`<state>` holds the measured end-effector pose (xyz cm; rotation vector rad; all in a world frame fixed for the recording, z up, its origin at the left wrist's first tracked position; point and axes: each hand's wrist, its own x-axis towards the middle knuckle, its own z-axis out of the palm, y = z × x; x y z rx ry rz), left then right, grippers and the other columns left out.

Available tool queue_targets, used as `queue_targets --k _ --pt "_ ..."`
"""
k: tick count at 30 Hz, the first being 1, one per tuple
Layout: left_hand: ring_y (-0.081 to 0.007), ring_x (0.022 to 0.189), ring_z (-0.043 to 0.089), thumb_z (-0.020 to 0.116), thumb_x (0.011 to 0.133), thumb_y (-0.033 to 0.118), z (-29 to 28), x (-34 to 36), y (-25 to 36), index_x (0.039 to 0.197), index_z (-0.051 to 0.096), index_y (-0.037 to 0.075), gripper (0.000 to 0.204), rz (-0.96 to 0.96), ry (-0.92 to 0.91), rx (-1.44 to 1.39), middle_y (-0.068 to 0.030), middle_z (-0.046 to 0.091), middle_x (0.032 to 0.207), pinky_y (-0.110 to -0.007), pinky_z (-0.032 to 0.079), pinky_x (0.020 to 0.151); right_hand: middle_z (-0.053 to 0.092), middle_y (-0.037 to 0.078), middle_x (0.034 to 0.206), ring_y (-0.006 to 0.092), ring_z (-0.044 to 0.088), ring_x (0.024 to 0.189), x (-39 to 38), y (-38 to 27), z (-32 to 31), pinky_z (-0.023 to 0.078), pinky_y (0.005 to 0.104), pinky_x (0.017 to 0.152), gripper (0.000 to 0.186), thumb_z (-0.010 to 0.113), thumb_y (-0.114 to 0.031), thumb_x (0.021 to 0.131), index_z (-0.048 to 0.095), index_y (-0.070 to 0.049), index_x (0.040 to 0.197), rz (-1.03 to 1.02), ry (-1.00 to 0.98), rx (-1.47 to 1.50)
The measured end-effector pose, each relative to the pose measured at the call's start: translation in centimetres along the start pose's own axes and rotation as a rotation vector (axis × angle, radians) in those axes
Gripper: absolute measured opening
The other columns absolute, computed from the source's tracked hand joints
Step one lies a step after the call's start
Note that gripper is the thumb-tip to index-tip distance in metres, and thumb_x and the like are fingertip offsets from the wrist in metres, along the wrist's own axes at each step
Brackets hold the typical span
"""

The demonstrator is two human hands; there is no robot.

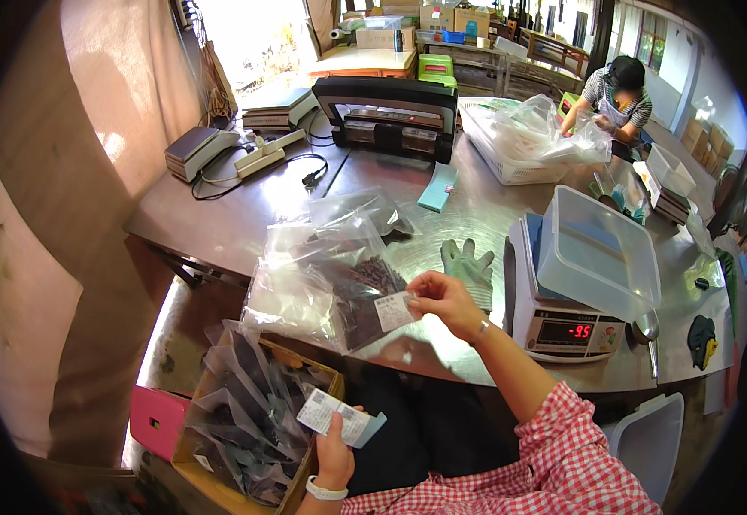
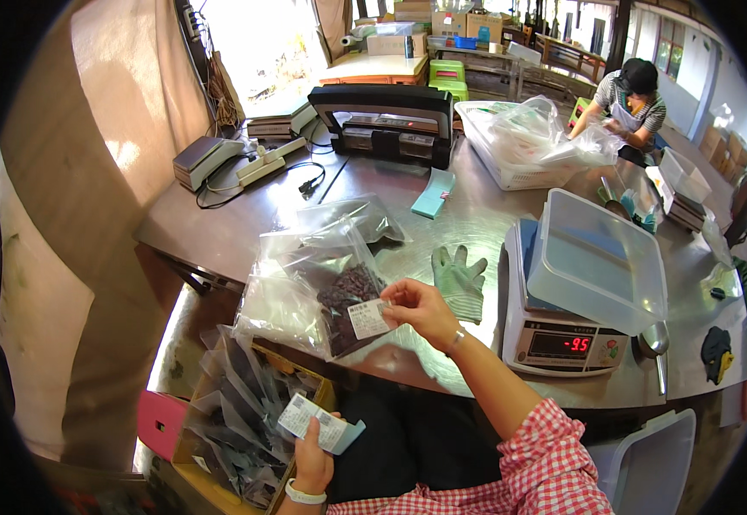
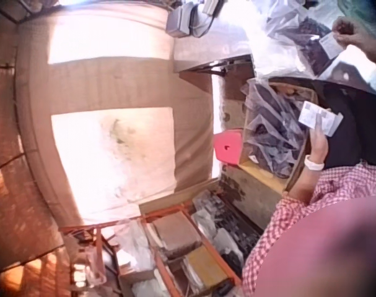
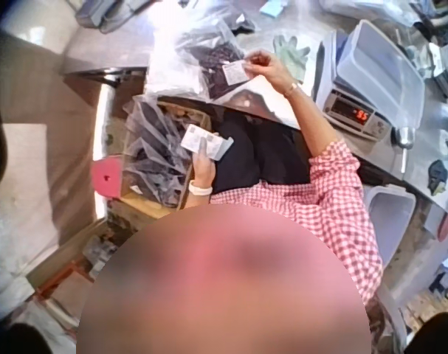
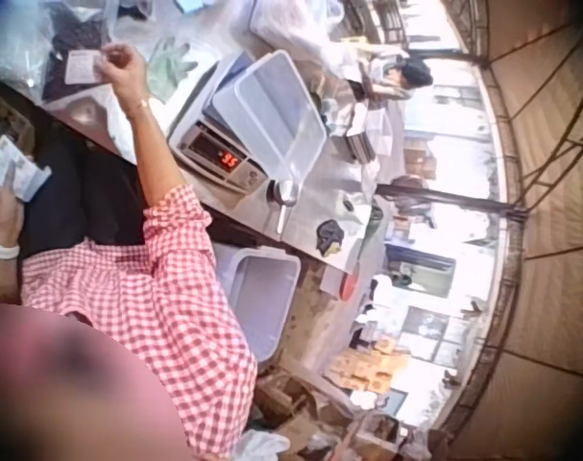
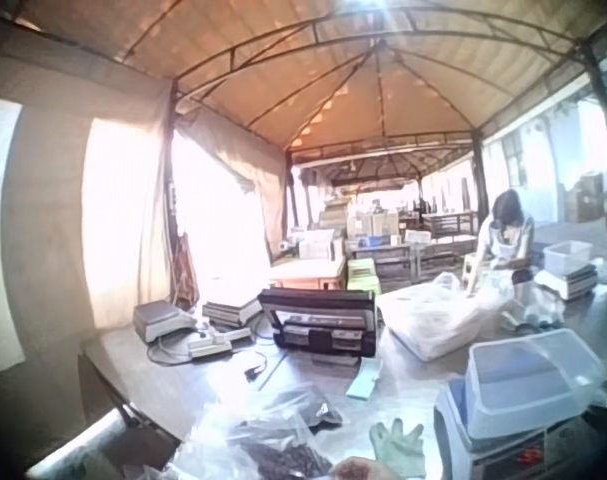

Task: The person scoops dark dried fruit from a plastic bin into a plastic bag, weighs it on a digital scale, and places the bag on the table. The person then picks up a small label, peels the backing, and sticks it onto the bag before setting it aside.

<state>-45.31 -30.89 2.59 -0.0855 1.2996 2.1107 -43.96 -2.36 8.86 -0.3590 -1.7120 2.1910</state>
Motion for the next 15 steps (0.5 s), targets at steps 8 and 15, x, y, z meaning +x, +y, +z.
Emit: queue_targets --k 8,15 --pt "-0.0236 0.087 0.060 0.042 0.094 0.021 0.1 0.6 -1.7 0.108 0.046 -0.003 0.029 -0.072 -0.007 0.090 -0.0182 0.060 0.101 -0.034 0.048 0.080 0.059 0.004 0.078 0.0097 0.058 0.068 6.9 2.9 -0.5 0.048 0.0235 0.062 0.022 0.064 0.001 0.076 0.055 0.000 0.096 0.006 -0.110 -0.144" --pt "-0.0224 0.087 0.061 0.042 0.094 0.021 0.0 0.8 -2.6 0.107 0.049 -0.004 0.030 -0.097 -0.006 0.097 -0.0186 0.060 0.102 -0.032 0.047 0.080 0.059 0.003 0.076 0.0091 0.058 0.070 7.4 3.5 -0.7 0.048 0.0222 0.065 0.021 0.065 0.001 0.074 0.057 0.000 0.093 0.007 -0.107 -0.196"
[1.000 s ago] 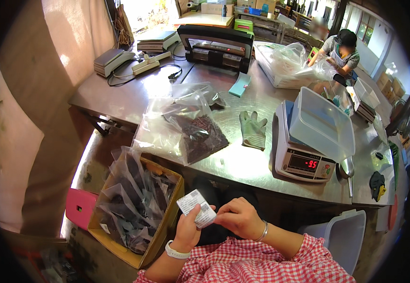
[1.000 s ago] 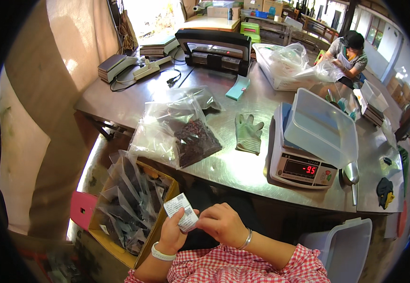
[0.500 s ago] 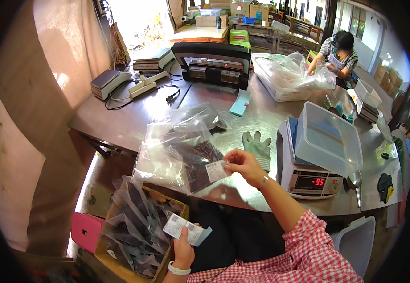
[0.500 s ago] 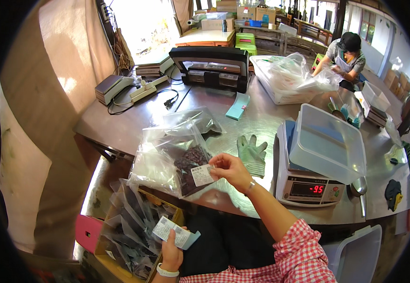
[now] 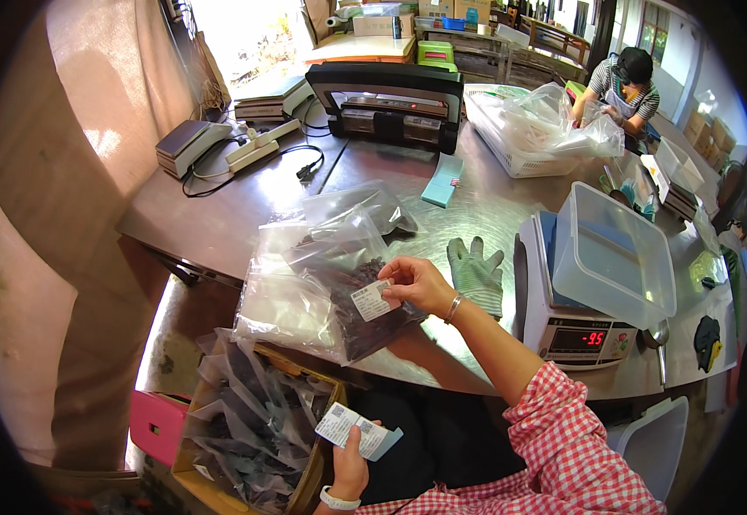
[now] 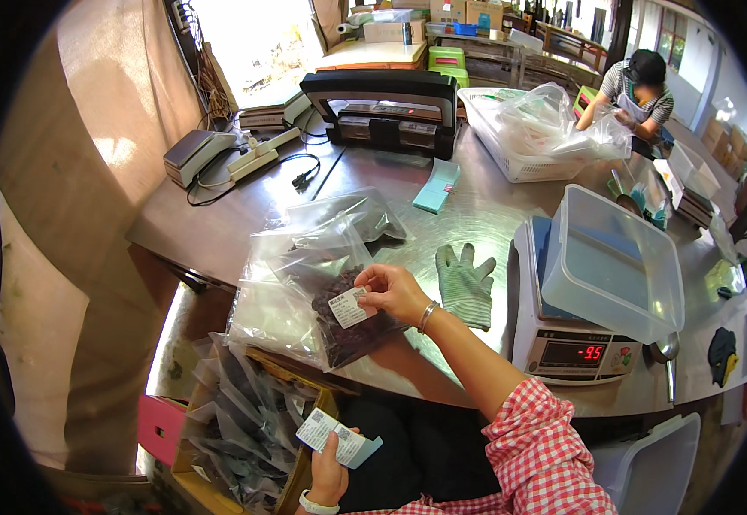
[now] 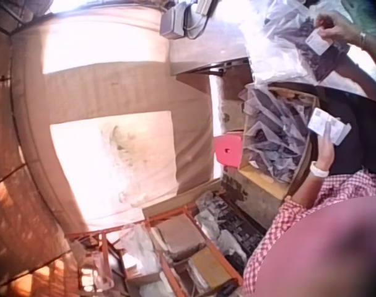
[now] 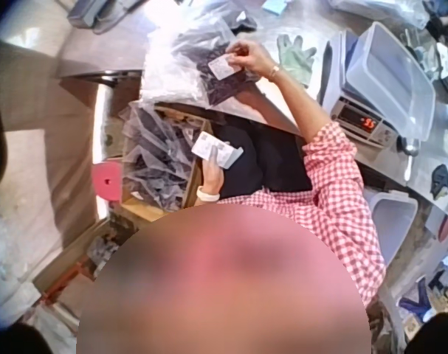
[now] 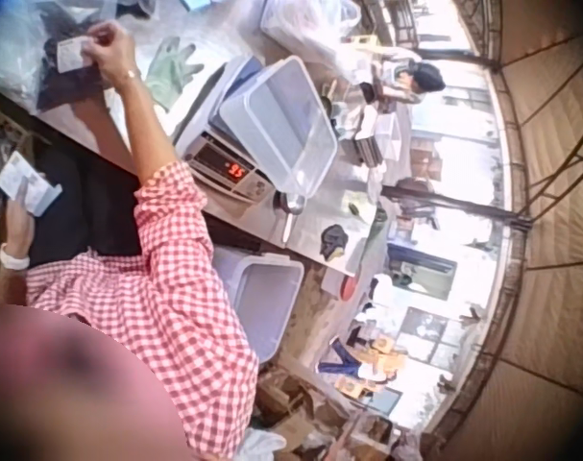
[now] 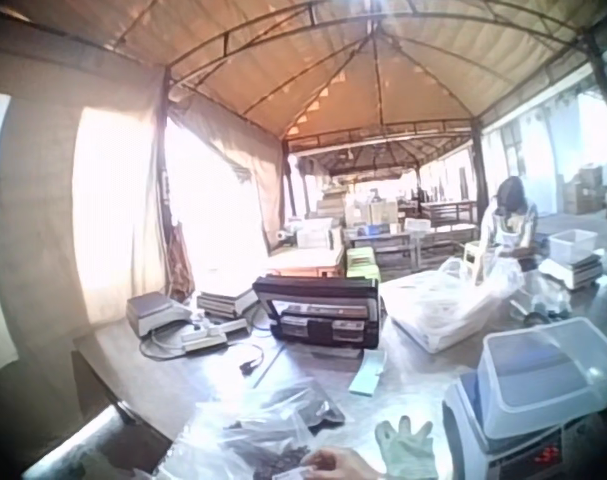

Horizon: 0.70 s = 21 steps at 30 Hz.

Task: The person scoops dark dried fruit from a plastic bin into a plastic bag, weighs it on a digital scale, and places the bag on the table. The person then picks up a small label, peels the backing, and sticks it onto the bag before setting it aside.

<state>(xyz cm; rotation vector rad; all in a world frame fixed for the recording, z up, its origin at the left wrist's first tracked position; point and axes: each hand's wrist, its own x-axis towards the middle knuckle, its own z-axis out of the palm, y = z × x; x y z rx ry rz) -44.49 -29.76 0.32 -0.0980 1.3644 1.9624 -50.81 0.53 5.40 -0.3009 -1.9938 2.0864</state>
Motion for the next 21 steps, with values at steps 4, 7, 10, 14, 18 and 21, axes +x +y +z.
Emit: queue_targets --k 4,7,10,14,18,21 --pt "-0.0220 0.087 0.061 0.042 0.094 0.022 0.1 0.0 -0.1 0.107 0.049 -0.005 0.030 -0.009 -0.013 0.021 -0.0184 0.060 0.102 -0.032 0.047 0.080 0.062 0.003 0.076 0.0096 0.060 0.071 0.1 0.2 0.4 0.049 0.0231 0.065 0.021 0.066 0.000 0.073 0.057 0.000 0.092 0.002 0.063 -0.098" --pt "-0.0218 0.087 0.061 0.042 0.094 0.022 0.0 0.0 -0.3 0.107 0.050 -0.005 0.031 -0.005 -0.011 0.017 -0.0183 0.061 0.102 -0.032 0.047 0.080 0.064 0.006 0.077 0.0118 0.062 0.071 -0.1 0.1 0.9 0.050 0.0249 0.066 0.024 0.068 -0.002 0.070 0.058 -0.001 0.092 -0.045 0.122 -0.208" --pt "-0.0239 0.086 0.061 0.042 0.094 0.021 0.0 -0.1 -0.4 0.107 0.047 -0.003 0.028 -0.010 -0.012 0.011 -0.0190 0.060 0.101 -0.035 0.048 0.080 0.065 0.009 0.078 0.0147 0.063 0.071 -0.5 0.0 1.4 0.050 0.0262 0.066 0.027 0.069 -0.004 0.069 0.057 -0.002 0.092 -0.102 0.166 -0.346" --pt "-0.0242 0.087 0.060 0.042 0.094 0.020 0.0 -0.1 -0.7 0.108 0.046 -0.003 0.028 -0.018 -0.015 0.013 -0.0194 0.060 0.101 -0.035 0.047 0.081 0.062 0.010 0.078 0.0205 0.063 0.070 -0.7 0.1 2.0 0.050 0.0293 0.065 0.028 0.069 -0.005 0.067 0.055 -0.003 0.091 -0.190 0.207 -0.476" --pt "-0.0240 0.087 0.060 0.042 0.094 0.020 0.1 -0.1 -0.7 0.107 0.046 -0.003 0.027 -0.023 -0.022 0.017 -0.0196 0.060 0.101 -0.035 0.047 0.081 0.060 0.009 0.079 0.0185 0.060 0.067 -0.9 0.4 2.6 0.050 0.0281 0.063 0.034 0.072 -0.005 0.065 0.055 -0.004 0.094 -0.294 0.266 -0.638" --pt "-0.0238 0.087 0.060 0.043 0.094 0.020 0.1 -0.2 -0.7 0.107 0.046 -0.003 0.028 -0.023 -0.021 0.020 -0.0195 0.060 0.101 -0.034 0.047 0.080 0.057 0.009 0.085 0.0175 0.058 0.067 -1.1 0.3 3.0 0.049 0.0276 0.062 0.042 0.074 -0.007 0.063 0.055 -0.006 0.100 -0.358 0.296 -0.714"
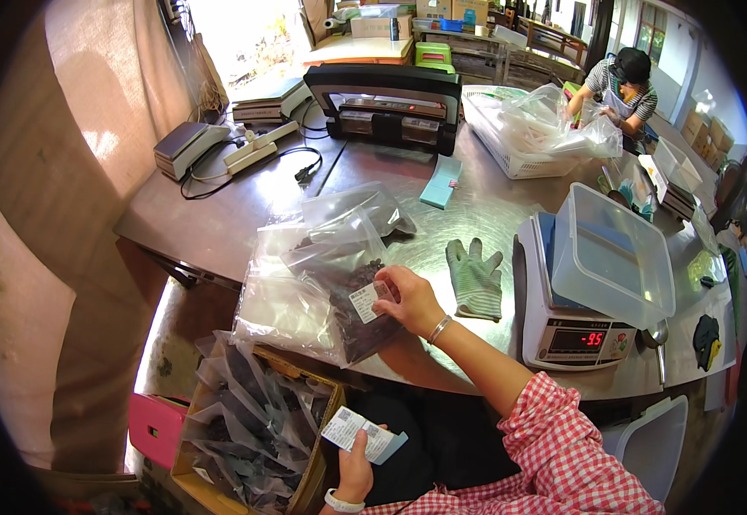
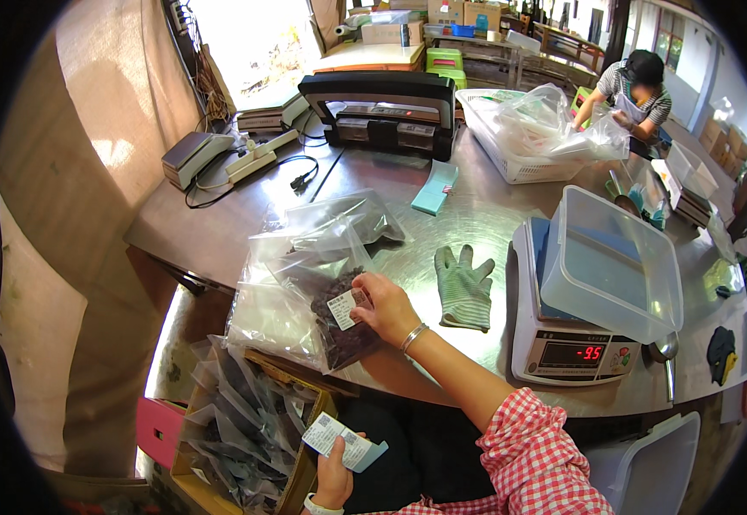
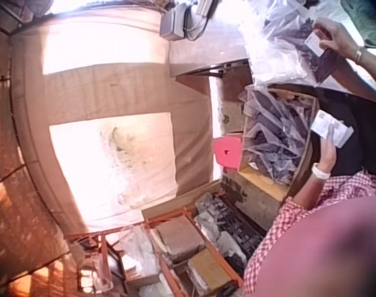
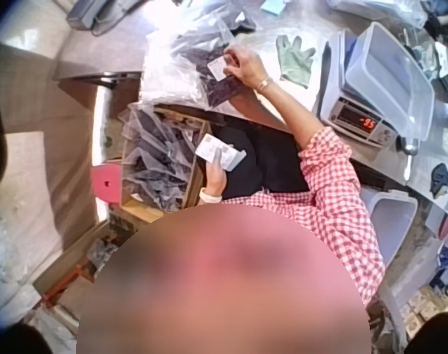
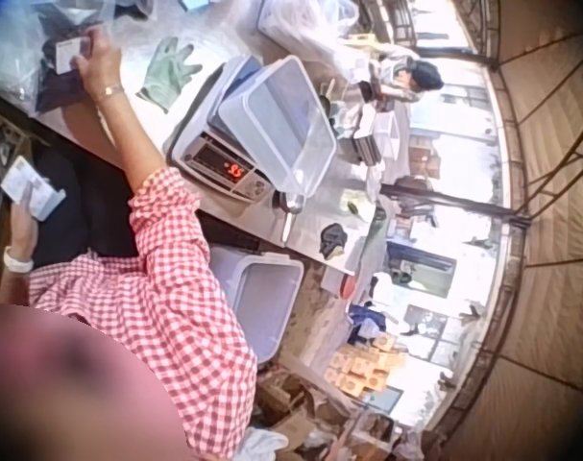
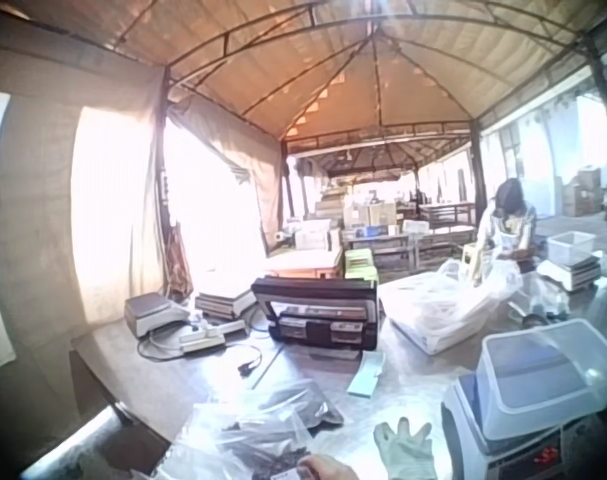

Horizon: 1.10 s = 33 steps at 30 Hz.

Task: The person scoops dark dried fruit from a plastic bin into a plastic bag, weighs it on a digital scale, and places the bag on the table. The person then picks up a small label, peels the backing, and sticks it onto the bag before setting it aside.

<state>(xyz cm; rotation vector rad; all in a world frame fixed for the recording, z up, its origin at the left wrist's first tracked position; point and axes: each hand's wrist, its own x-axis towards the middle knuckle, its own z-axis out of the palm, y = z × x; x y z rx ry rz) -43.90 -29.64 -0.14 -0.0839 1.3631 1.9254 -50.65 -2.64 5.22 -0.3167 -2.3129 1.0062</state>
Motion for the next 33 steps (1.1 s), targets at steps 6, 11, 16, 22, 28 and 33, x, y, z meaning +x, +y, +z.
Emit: queue_targets --k 6,11,16,22,28,33 --pt "-0.0234 0.087 0.060 0.043 0.093 0.020 -0.1 -0.1 -0.1 0.107 0.047 -0.003 0.027 0.007 0.007 0.009 -0.0193 0.060 0.101 -0.034 0.047 0.081 0.053 0.012 0.099 0.0290 0.054 0.092 -0.9 -1.2 -0.2 0.044 0.0356 0.078 0.057 0.074 -0.019 0.065 0.050 -0.010 0.116 -0.090 0.073 -0.270" --pt "-0.0218 0.089 0.060 0.044 0.093 0.020 -0.1 -0.1 -0.3 0.107 0.049 -0.005 0.029 0.005 0.018 -0.014 -0.0186 0.061 0.102 -0.032 0.046 0.081 0.048 0.011 0.123 0.0231 0.044 0.114 -3.5 -1.5 0.9 0.036 0.0359 0.091 0.055 0.059 -0.034 0.080 0.045 -0.004 0.123 -0.422 0.039 -0.447" --pt "-0.0217 0.089 0.060 0.043 0.093 0.019 -0.2 -0.2 -0.2 0.108 0.048 -0.004 0.028 0.011 0.023 0.006 -0.0187 0.061 0.102 -0.032 0.046 0.082 0.034 0.009 0.140 0.0203 0.027 0.132 -5.4 -0.8 2.0 0.013 0.0388 0.107 0.066 0.041 -0.051 0.085 0.036 -0.005 0.133 -0.171 -0.069 -0.687" --pt "-0.0215 0.088 0.060 0.043 0.093 0.019 -0.2 -0.4 -0.2 0.107 0.048 -0.004 0.028 0.023 0.019 -0.007 -0.0184 0.061 0.102 -0.032 0.046 0.081 0.033 0.009 0.140 0.0189 0.026 0.132 -4.9 -0.8 2.9 0.012 0.0406 0.106 0.068 0.039 -0.052 0.086 0.033 -0.006 0.135 -0.128 -0.030 -0.704" --pt "-0.0217 0.088 0.060 0.043 0.094 0.020 -0.3 -0.9 -0.1 0.108 0.048 -0.005 0.029 0.024 0.029 -0.002 -0.0178 0.061 0.101 -0.032 0.046 0.081 0.043 0.012 0.131 0.0235 0.036 0.126 -4.0 -2.3 3.4 0.024 0.0388 0.102 0.055 0.048 -0.042 0.086 0.045 -0.004 0.125 -0.401 -0.122 -0.334" --pt "-0.0210 0.090 0.060 0.043 0.094 0.021 -0.9 -2.3 0.0 0.108 0.049 -0.005 0.031 0.017 0.016 0.015 -0.0177 0.061 0.102 -0.031 0.046 0.082 0.059 0.014 0.098 0.0280 0.055 0.092 3.8 2.8 2.3 0.042 0.0361 0.084 0.043 0.060 -0.035 0.081 0.053 -0.001 0.107 0.155 0.400 -0.132"
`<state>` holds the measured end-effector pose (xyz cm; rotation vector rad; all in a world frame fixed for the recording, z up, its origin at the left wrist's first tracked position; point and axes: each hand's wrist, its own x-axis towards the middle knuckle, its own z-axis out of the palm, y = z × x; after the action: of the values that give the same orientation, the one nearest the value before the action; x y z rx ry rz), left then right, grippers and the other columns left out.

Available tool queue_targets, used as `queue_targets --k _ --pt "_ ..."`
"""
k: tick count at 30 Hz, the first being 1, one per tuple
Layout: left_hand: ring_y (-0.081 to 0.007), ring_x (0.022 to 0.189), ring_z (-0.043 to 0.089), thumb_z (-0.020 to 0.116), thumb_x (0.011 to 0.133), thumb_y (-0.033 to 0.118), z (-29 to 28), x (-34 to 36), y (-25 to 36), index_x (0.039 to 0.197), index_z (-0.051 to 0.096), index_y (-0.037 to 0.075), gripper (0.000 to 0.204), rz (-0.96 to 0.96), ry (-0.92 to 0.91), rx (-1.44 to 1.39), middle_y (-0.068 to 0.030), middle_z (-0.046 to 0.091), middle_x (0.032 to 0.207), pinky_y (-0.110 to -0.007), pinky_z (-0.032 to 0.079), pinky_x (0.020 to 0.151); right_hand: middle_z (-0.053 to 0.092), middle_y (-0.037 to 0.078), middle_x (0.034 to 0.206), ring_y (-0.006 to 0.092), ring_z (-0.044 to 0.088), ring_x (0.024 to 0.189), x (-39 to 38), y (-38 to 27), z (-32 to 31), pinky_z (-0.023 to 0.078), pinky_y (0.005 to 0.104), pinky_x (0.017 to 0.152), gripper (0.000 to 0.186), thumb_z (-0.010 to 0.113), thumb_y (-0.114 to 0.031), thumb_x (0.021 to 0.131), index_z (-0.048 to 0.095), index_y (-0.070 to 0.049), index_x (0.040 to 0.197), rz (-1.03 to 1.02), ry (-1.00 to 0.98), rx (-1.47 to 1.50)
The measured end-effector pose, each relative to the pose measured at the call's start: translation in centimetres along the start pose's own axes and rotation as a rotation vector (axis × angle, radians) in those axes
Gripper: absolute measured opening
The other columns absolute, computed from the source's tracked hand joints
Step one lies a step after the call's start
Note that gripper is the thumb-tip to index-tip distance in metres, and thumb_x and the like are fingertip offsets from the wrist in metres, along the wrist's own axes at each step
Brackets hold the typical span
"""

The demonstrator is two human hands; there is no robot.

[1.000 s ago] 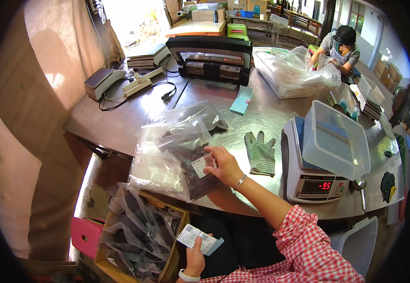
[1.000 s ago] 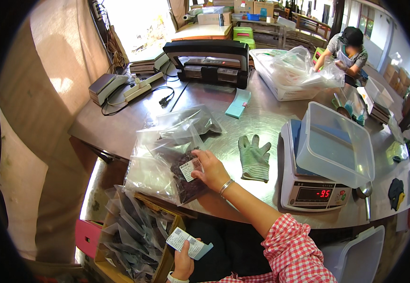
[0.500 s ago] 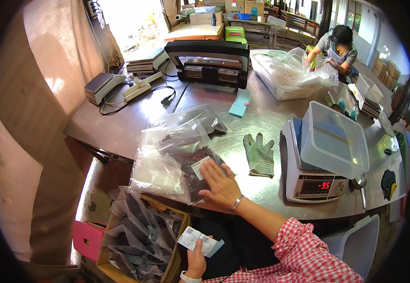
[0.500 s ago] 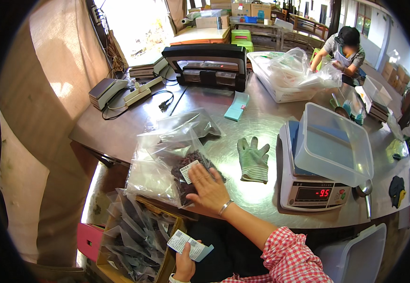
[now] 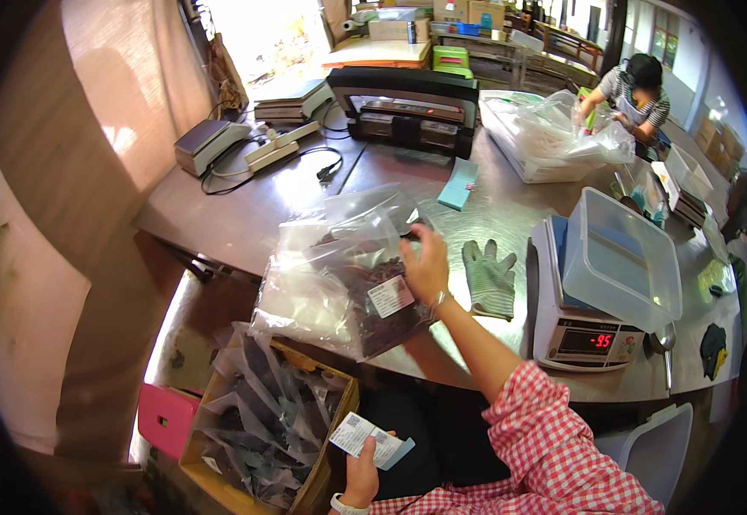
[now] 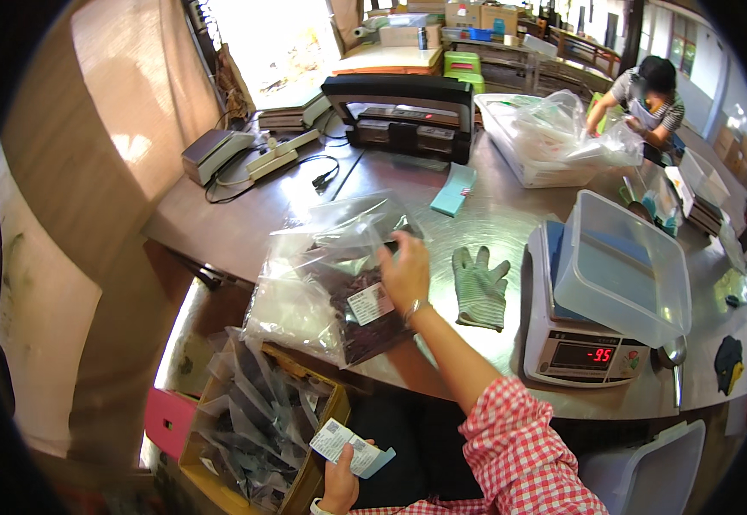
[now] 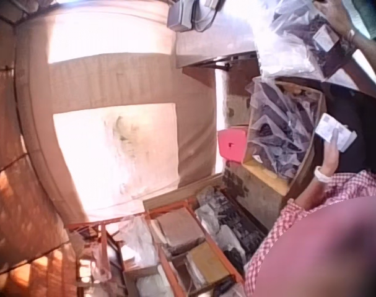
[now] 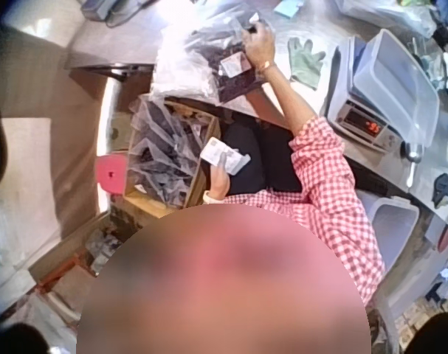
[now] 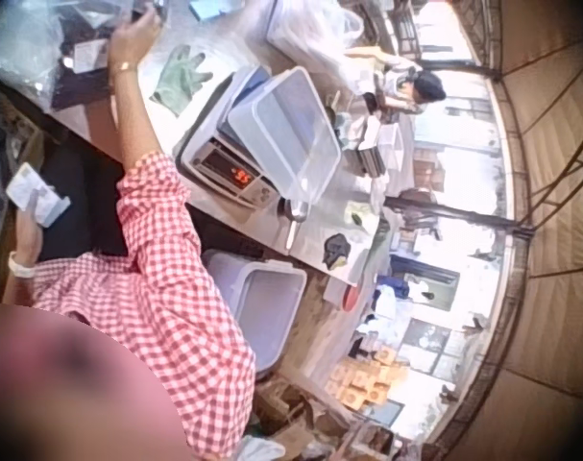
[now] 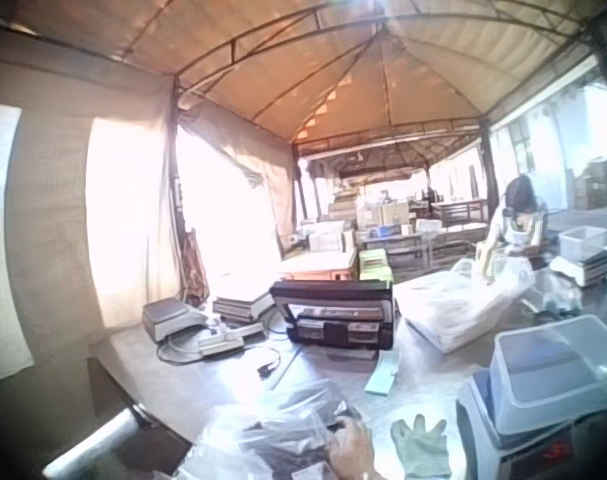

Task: The person scoops dark dried fruit from a plastic bin into a plastic bag, weighs it on a digital scale, and places the bag on the table. The person then picks up a small label, peels the backing, and sticks it onto the bag before setting it aside.

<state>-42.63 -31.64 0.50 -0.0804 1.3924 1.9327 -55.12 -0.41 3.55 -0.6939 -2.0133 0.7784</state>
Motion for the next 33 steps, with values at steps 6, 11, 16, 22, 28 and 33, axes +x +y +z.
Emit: queue_targets --k 6,11,16,22,28,33 --pt "-0.0231 0.091 0.060 0.041 0.094 0.020 -0.5 -1.8 0.0 0.108 0.048 -0.004 0.029 -0.015 -0.021 0.050 -0.0181 0.061 0.102 -0.034 0.046 0.083 0.062 0.006 0.080 0.0145 0.057 0.073 4.3 1.2 2.6 0.044 0.0259 0.069 0.052 0.073 -0.045 0.068 0.061 0.002 0.088 0.517 -0.560 0.359" --pt "-0.0227 0.091 0.060 0.042 0.094 0.021 -1.4 -3.2 0.3 0.110 0.048 -0.004 0.030 0.029 -0.068 0.078 -0.0166 0.062 0.101 -0.033 0.046 0.083 0.064 0.001 0.075 0.0079 0.054 0.068 2.0 -4.4 -1.8 0.041 0.0220 0.066 0.016 0.068 -0.018 0.078 0.067 -0.002 0.081 0.353 -0.614 0.854" --pt "-0.0233 0.094 0.060 0.040 0.094 0.017 -2.9 -5.2 -0.5 0.116 0.046 -0.004 0.030 0.027 -0.138 0.016 -0.0160 0.060 0.105 -0.033 0.046 0.085 0.059 -0.002 0.074 0.0044 0.049 0.068 -3.1 -11.3 -5.6 0.036 0.0180 0.065 0.019 0.061 -0.025 0.083 0.063 -0.006 0.079 0.357 -0.668 1.026" --pt "-0.0209 0.093 0.060 0.041 0.095 0.020 -4.5 -8.4 -1.6 0.111 0.048 -0.004 0.030 0.018 -0.073 -0.041 -0.0164 0.060 0.104 -0.032 0.048 0.082 0.061 -0.005 0.075 -0.0009 0.037 0.052 -10.7 -18.1 -1.7 0.028 0.0145 0.047 0.014 0.062 -0.019 0.083 0.065 -0.006 0.084 0.605 -0.636 1.370" --pt "-0.0202 0.093 0.059 0.041 0.095 0.019 -7.0 -10.7 -1.4 0.111 0.047 -0.005 0.030 0.048 0.052 -0.023 -0.0159 0.060 0.105 -0.032 0.048 0.082 0.061 -0.003 0.079 0.0042 0.047 0.062 -20.0 -18.4 5.6 0.037 0.0183 0.056 0.010 0.061 -0.015 0.084 0.064 -0.006 0.084 0.863 -0.408 1.343" --pt "-0.0195 0.092 0.059 0.040 0.095 0.018 -8.8 -11.8 -1.4 0.111 0.047 -0.004 0.028 0.039 0.150 -0.035 -0.0153 0.060 0.105 -0.031 0.048 0.082 0.062 -0.001 0.077 0.0046 0.050 0.067 -22.3 -12.4 6.6 0.040 0.0198 0.061 0.012 0.060 -0.012 0.083 0.065 -0.002 0.083 0.840 -0.405 0.816"
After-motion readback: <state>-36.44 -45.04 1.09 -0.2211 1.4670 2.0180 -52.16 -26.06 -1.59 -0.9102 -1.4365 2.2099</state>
